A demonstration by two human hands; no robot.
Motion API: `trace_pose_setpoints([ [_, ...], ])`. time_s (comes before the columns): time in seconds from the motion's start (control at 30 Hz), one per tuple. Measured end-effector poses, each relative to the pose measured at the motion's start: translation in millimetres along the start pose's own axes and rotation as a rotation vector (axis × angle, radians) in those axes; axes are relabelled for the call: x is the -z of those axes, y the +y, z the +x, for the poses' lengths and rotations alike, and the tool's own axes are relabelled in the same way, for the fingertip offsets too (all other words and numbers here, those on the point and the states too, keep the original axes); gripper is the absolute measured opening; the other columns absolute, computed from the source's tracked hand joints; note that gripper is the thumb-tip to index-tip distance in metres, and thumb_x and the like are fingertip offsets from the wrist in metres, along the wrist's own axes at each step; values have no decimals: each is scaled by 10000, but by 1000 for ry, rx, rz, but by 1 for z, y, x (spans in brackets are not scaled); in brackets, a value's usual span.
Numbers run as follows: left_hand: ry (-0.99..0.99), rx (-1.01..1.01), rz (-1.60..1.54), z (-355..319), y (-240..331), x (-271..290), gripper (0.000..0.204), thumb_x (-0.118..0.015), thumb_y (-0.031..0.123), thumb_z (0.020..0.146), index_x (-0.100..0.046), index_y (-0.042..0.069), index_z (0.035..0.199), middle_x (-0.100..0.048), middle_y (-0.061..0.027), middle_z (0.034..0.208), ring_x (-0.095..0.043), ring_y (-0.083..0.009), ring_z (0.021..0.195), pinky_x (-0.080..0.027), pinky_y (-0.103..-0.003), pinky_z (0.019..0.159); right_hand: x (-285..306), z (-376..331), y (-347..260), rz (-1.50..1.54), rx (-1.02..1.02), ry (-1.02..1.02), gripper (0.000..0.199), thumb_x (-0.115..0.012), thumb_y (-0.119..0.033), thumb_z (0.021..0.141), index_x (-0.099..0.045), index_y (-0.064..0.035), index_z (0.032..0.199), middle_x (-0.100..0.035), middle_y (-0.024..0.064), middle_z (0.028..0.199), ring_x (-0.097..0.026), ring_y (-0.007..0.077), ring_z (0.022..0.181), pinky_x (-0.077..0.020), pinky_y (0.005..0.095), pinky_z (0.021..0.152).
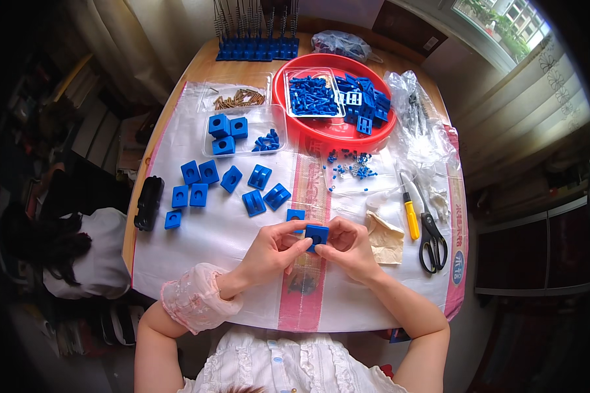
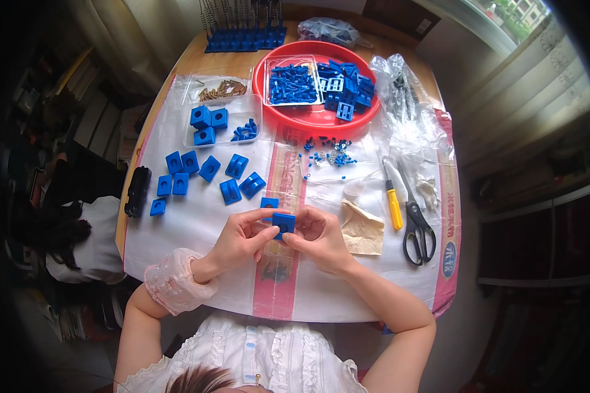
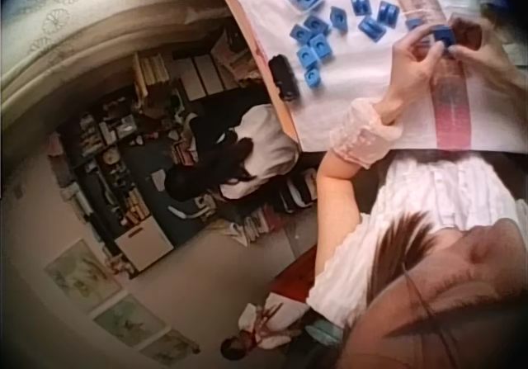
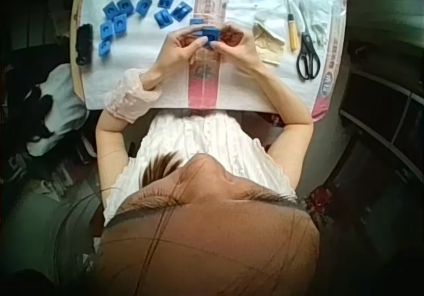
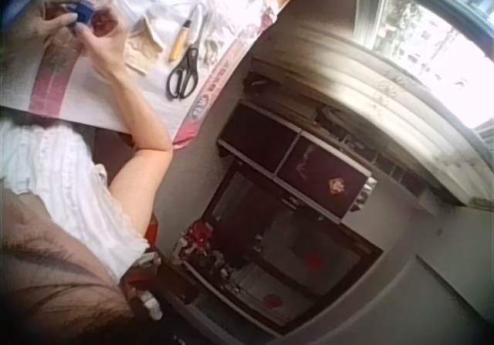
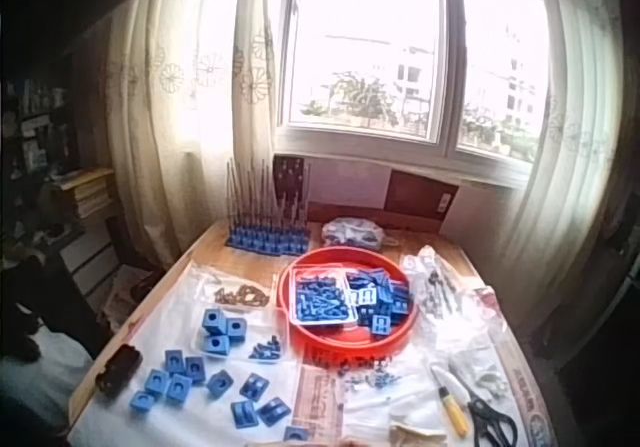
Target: The user is assembling blue plastic blocks on a table.
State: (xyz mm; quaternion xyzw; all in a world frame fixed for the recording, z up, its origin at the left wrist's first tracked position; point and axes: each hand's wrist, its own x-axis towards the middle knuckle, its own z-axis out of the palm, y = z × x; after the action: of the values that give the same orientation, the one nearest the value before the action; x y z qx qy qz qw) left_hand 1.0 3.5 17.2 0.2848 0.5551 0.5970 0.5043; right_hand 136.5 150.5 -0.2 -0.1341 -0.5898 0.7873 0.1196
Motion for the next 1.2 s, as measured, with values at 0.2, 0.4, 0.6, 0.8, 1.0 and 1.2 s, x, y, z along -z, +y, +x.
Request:
trace_pose_setpoints([
  [0.2, -33, -16, 50, 1, -3, 3, 344, -575, 78, 934, -558, 13, 1272, -706, -62, 797, -521, -39, 462, -406, -197, 426, 1, 1, 3, -2, 1, -3, 189, -687, 23, 827, -596, 29, 992, -620, 26, 918, -552, 36, 790, -489, 200, 715],
  [0.4, -29, -3, 22, 0, -2, 2, 349, -581, 87, 934, -549, 8, 1273, -710, -76, 801, -528, -46, 461, -411, -199, 422, 3, 0, 1, -1, 6, -26, 200, -684, 18, 833, -588, 35, 1008, -624, 39, 931, -576, 56, 822, -523, 222, 745],
  [0.6, -22, -5, 22, 1, -5, 3, 347, -576, 86, 937, -546, 7, 1274, -714, -87, 826, -531, -55, 456, -419, -204, 423, 1, 0, -3, 19, -11, -35, 197, -677, 17, 839, -585, 44, 1013, -636, 63, 957, -615, 101, 885, -549, 263, 790],
  [0.8, -49, -9, 9, 1, -4, 3, 345, -575, 90, 939, -553, 23, 1276, -719, -90, 839, -520, -50, 455, -418, -201, 424, -1, -1, -7, -30, -20, 13, 125, -661, -32, 867, -616, 30, 966, -647, 46, 870, -611, 75, 774, -527, 233, 688],
  [1.0, -55, -27, 12, 1, -7, 0, 339, -577, 91, 938, -568, 38, 1273, -722, -75, 847, -512, -31, 462, -412, -189, 427, 5, -2, 5, -46, -27, 96, 135, -637, -131, 907, -647, -2, 869, -602, -21, 698, -502, 10, 593, -380, 178, 518],
  [1.2, -54, -28, 9, 1, -8, 1, 335, -587, 94, 934, -580, 47, 1265, -723, -70, 846, -511, -21, 472, -409, -183, 432, 3, -2, 3, -44, -22, 106, 139, -634, -125, 911, -645, 7, 867, -595, -23, 679, -496, 9, 582, -378, 179, 513],
])
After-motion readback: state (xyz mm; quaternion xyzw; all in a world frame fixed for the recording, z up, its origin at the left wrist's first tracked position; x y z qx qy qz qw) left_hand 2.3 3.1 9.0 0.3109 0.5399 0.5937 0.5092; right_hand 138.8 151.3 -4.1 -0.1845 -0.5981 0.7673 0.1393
